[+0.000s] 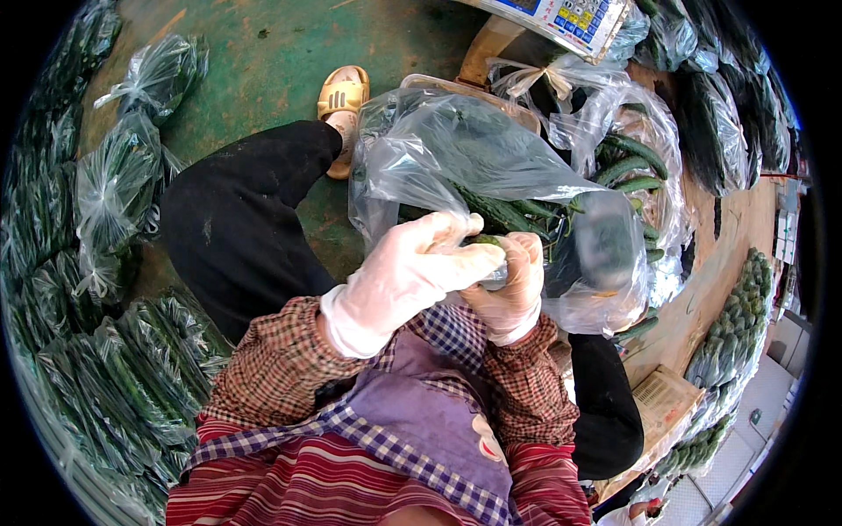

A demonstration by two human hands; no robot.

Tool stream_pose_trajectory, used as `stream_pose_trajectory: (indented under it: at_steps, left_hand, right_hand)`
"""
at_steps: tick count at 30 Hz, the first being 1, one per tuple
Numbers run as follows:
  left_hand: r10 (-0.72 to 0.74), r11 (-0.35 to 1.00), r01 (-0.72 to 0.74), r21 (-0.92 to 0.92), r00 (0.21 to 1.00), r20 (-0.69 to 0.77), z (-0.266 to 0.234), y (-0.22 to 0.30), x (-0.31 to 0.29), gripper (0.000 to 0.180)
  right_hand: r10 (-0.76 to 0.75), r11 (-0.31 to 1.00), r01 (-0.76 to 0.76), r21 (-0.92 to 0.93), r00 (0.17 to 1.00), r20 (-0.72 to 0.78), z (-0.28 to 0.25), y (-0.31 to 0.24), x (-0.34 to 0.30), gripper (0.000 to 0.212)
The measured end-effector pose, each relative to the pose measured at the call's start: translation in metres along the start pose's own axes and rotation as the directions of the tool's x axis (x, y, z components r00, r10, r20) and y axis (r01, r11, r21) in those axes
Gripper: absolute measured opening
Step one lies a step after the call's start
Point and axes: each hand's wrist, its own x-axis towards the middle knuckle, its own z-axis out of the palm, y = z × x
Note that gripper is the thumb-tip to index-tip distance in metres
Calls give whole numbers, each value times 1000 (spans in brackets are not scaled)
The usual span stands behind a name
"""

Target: The person sorts cucumbers by selecting them from a pile, placing them into a plastic bag, weighing the bag on a digital scale, and tying the bag closed.

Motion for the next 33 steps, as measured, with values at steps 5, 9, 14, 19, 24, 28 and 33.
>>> stream_pose_trajectory:
  at_steps: [5, 9, 14, 19, 24, 28, 33]
  left_hand:
    - [26, 958, -1, 287, 996, -82, -19, -14, 16, 17]
    - [233, 938, -142, 315, 933, -273, -16, 12, 3, 17]
    - [361, 907, -285, 309, 905, -225, -13, 64, -47, 20]
    - [388, 919, -360, 158, 896, -216, 1, 46, -38, 21]
    - [563, 763, -542, 351, 825, 49, 38, 93, 5, 24]
    - [390, 916, -400, 41, 909, 149, 61, 108, 19, 24]
    - [574, -120, -901, 416, 279, 770, 55, 41, 68, 13]
  right_hand:
    - [-32, 993, 48, -107, 989, 145, 3, -7, -2, 44]
    - [274, 903, -125, -412, 905, 326, 9, -16, 1, 44]
    - [-23, 895, -118, -430, 951, -308, -73, -59, 9, 65]
    - [830, 548, -826, 130, 517, -212, -78, 17, -69, 41]
    - [386, -342, 11, 940, 913, 130, -100, 15, 2, 11]
    - [613, -67, -27, 997, 788, 63, -167, -9, 59, 34]
    - [230, 502, -102, 859, 973, -19, -114, -36, 58, 53]
